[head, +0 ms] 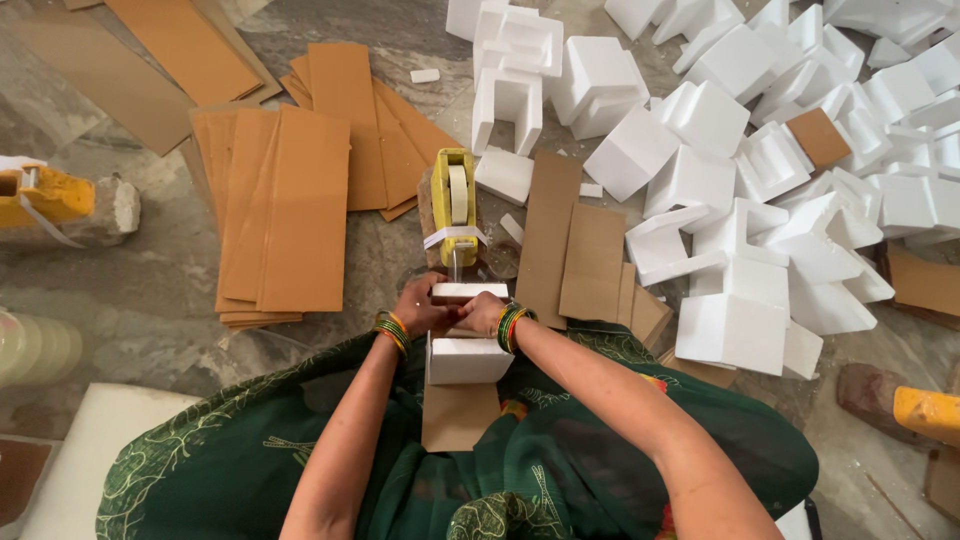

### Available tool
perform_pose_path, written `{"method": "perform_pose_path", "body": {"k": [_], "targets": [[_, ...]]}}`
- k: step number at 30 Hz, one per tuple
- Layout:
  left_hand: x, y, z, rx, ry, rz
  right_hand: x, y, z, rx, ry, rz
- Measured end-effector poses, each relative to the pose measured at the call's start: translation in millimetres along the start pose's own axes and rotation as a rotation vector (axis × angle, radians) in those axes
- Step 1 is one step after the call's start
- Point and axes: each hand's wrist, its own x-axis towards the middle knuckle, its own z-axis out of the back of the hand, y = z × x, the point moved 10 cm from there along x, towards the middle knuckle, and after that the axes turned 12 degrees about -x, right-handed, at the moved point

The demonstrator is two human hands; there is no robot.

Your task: The person assembles small cardboard boxes by inserting white foam inserts into the flaps and securing them with tape. The person repeatedly picks up foam pieces and cardboard sheets, folds the cardboard around the foam, and uses a tape dispenser to seal the box.

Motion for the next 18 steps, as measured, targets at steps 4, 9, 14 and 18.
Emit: {"method": "perform_pose_path", "body": {"k": [4,9,14,18], "targets": [[-3.3,-13.7,6.8,0.298,-0.188,-0.354,-37.4,57.3,19.7,0.043,-0.050,0.318],[-14.7,4.0,10.6,0.125,-0.206,-0.179,-101.9,63.0,89.5,0.080,-0.445,-0.099],[-16.9,-2.3,4.5,0.183,-0.153,-0.233,-97.4,78.7,138.7,0.291,-0.643,-0.003],[-13.8,-0.3,5.0,0.296,-0.133,-0.192,-34.0,53.9,128.6,0.380,-0.385,-0.036]]}}
